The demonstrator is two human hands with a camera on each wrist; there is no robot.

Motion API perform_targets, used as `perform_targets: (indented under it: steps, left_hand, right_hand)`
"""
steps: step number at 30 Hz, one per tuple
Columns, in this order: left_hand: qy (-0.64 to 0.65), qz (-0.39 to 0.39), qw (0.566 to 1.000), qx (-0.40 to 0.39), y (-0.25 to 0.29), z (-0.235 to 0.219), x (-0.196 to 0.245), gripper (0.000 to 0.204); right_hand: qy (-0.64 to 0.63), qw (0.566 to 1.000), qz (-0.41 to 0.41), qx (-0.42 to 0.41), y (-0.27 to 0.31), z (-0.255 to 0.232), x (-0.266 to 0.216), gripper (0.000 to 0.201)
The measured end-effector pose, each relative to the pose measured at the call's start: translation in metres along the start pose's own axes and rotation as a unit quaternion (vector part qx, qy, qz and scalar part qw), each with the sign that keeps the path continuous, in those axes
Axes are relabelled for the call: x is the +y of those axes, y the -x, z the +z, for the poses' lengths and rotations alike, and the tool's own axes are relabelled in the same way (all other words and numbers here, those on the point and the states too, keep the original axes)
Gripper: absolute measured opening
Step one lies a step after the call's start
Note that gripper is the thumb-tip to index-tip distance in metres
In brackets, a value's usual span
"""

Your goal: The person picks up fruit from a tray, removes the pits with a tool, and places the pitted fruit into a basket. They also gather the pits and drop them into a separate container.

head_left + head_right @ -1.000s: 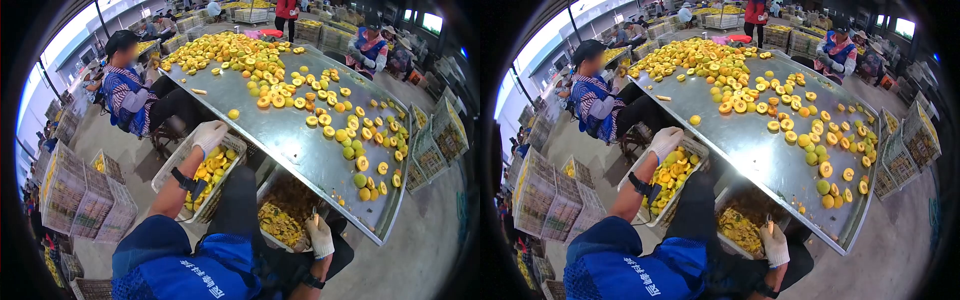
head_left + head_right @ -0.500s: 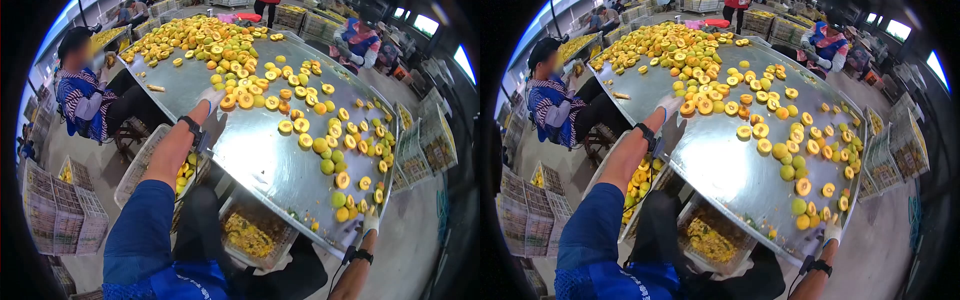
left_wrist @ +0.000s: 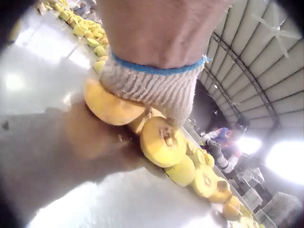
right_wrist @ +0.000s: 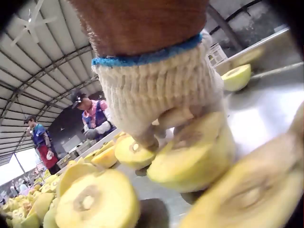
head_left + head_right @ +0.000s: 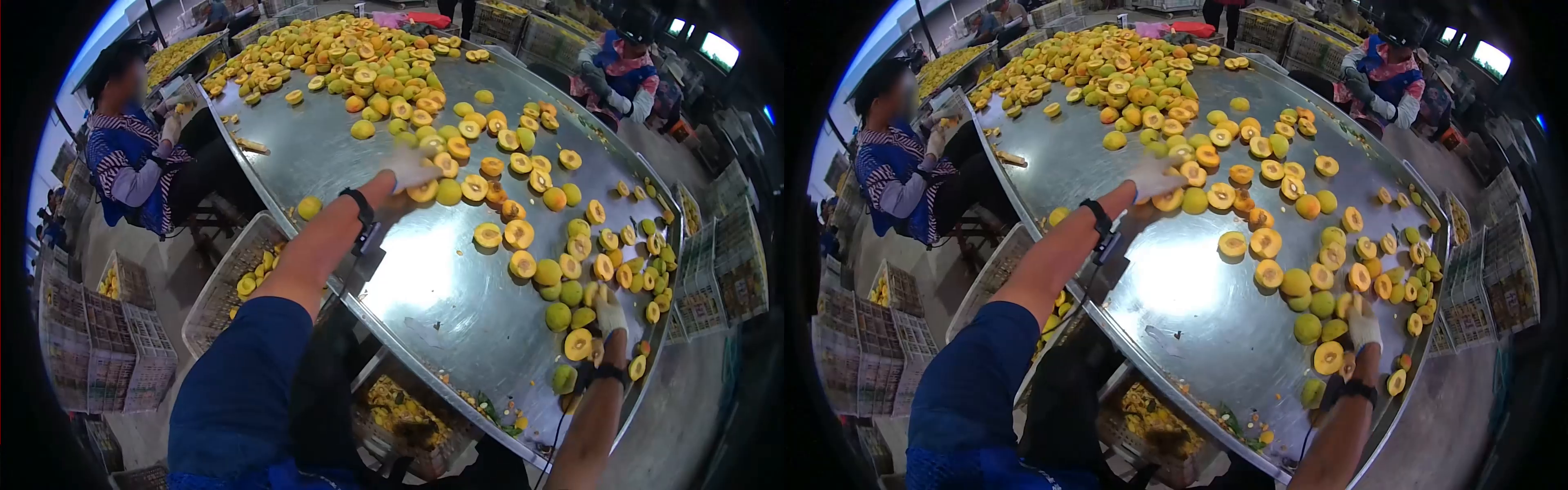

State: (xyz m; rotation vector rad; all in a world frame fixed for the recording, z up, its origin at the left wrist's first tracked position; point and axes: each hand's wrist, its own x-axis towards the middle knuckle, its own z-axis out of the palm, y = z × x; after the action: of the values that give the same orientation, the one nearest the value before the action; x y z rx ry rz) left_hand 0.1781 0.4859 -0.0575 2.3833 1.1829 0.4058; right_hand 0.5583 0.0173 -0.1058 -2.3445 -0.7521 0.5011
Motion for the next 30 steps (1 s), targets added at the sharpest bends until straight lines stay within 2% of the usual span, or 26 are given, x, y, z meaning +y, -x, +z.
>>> perform_targets:
  steps: [2, 3, 4, 5, 6, 7, 8, 10, 11, 12, 13, 14, 15, 16, 17, 18, 19, 20, 22, 23, 25, 26, 28, 29, 30]
  left_hand:
    - [0.036, 0.069, 0.989, -0.129, 0.021, -0.011, 0.027, 0.077]
    - [0.035, 0.072, 0.989, -0.125, 0.032, -0.009, 0.036, 0.077]
    - [0.034, 0.104, 0.988, -0.107, 0.043, -0.004, 0.043, 0.077]
    - [0.033, 0.135, 0.986, -0.091, 0.054, 0.002, 0.049, 0.078]
    - [0.058, 0.234, 0.970, -0.030, 0.056, 0.021, 0.043, 0.078]
    - [-0.006, 0.218, 0.972, -0.089, 0.071, 0.020, 0.054, 0.078]
    - [-0.071, 0.201, 0.966, -0.146, 0.085, 0.019, 0.064, 0.079]
    - [0.013, 0.248, 0.951, -0.186, 0.107, 0.037, 0.062, 0.078]
    - [0.036, 0.273, 0.936, -0.220, 0.121, 0.034, 0.066, 0.076]
    - [0.034, 0.275, 0.936, -0.218, 0.133, 0.023, 0.073, 0.076]
    - [0.094, 0.260, 0.907, -0.317, 0.144, 0.012, 0.079, 0.075]
    - [0.154, 0.239, 0.866, -0.411, 0.151, 0.006, 0.083, 0.073]
    - [0.099, 0.256, 0.859, -0.431, 0.152, 0.001, 0.087, 0.064]
    - [0.098, 0.257, 0.859, -0.432, 0.152, -0.001, 0.093, 0.064]
    - [0.020, 0.259, 0.889, -0.377, 0.157, -0.012, 0.106, 0.058]
    - [-0.059, 0.258, 0.910, -0.320, 0.156, -0.016, 0.115, 0.052]
    - [-0.073, 0.279, 0.919, -0.269, 0.145, -0.006, 0.114, 0.043]
    - [-0.073, 0.281, 0.917, -0.273, 0.133, 0.000, 0.118, 0.043]
    - [-0.040, 0.167, 0.965, -0.201, 0.106, 0.008, 0.129, 0.040]
    - [-0.040, 0.169, 0.964, -0.201, 0.095, 0.012, 0.135, 0.040]
    - [-0.037, 0.166, 0.985, -0.035, 0.078, 0.024, 0.146, 0.037]
    - [-0.036, 0.166, 0.985, -0.037, 0.068, 0.034, 0.153, 0.037]
    - [-0.053, 0.114, 0.990, 0.069, 0.051, 0.056, 0.167, 0.038]
    - [-0.079, 0.030, 0.996, 0.028, 0.051, 0.040, 0.186, 0.047]
    - [-0.078, 0.029, 0.996, 0.027, 0.041, 0.041, 0.186, 0.047]
  right_hand:
    - [0.024, 0.998, -0.041, -0.032, -0.006, 0.029, -0.040, 0.048]
    - [0.058, 0.996, -0.050, -0.047, -0.011, 0.043, -0.055, 0.050]
    - [0.097, 0.992, -0.035, -0.070, 0.011, 0.048, -0.100, 0.051]
    - [0.143, 0.973, -0.175, -0.044, 0.006, 0.068, -0.092, 0.053]
    - [0.071, 0.985, -0.145, -0.065, 0.023, 0.078, -0.112, 0.052]
    - [0.079, 0.985, -0.124, -0.095, 0.031, 0.088, -0.125, 0.052]
    - [0.079, 0.985, -0.126, -0.091, 0.048, 0.092, -0.138, 0.052]
    - [0.049, 0.981, -0.085, -0.165, 0.088, 0.088, -0.167, 0.048]
    - [0.048, 0.982, -0.088, -0.162, 0.106, 0.084, -0.176, 0.048]
    - [0.040, 0.970, -0.044, -0.236, 0.125, 0.079, -0.180, 0.046]
    - [0.032, 0.950, 0.002, -0.310, 0.143, 0.073, -0.180, 0.044]
    - [0.033, 0.950, 0.003, -0.309, 0.160, 0.063, -0.179, 0.044]
    - [0.036, 0.947, -0.038, -0.317, 0.177, 0.053, -0.176, 0.043]
    - [0.037, 0.942, -0.079, -0.325, 0.189, 0.048, -0.169, 0.041]
    - [0.035, 0.943, -0.078, -0.323, 0.194, 0.044, -0.154, 0.041]
    - [0.030, 0.961, -0.126, -0.244, 0.196, 0.036, -0.136, 0.044]
    - [0.025, 0.971, -0.171, -0.163, 0.197, 0.029, -0.119, 0.048]
    - [0.023, 0.972, -0.167, -0.162, 0.203, 0.020, -0.111, 0.048]
    - [0.077, 0.989, -0.111, -0.067, 0.209, -0.004, -0.104, 0.049]
    - [0.077, 0.989, -0.110, -0.065, 0.205, -0.008, -0.084, 0.049]
    - [0.046, 0.983, -0.177, 0.009, 0.199, -0.009, -0.040, 0.048]
    - [0.047, 0.983, -0.175, 0.008, 0.202, -0.011, -0.037, 0.048]
    - [0.060, 0.997, -0.053, -0.011, 0.219, -0.021, -0.051, 0.047]
    - [0.077, 0.995, -0.062, -0.021, 0.221, -0.025, -0.053, 0.047]
    - [0.079, 0.995, -0.062, -0.023, 0.216, -0.026, -0.046, 0.047]
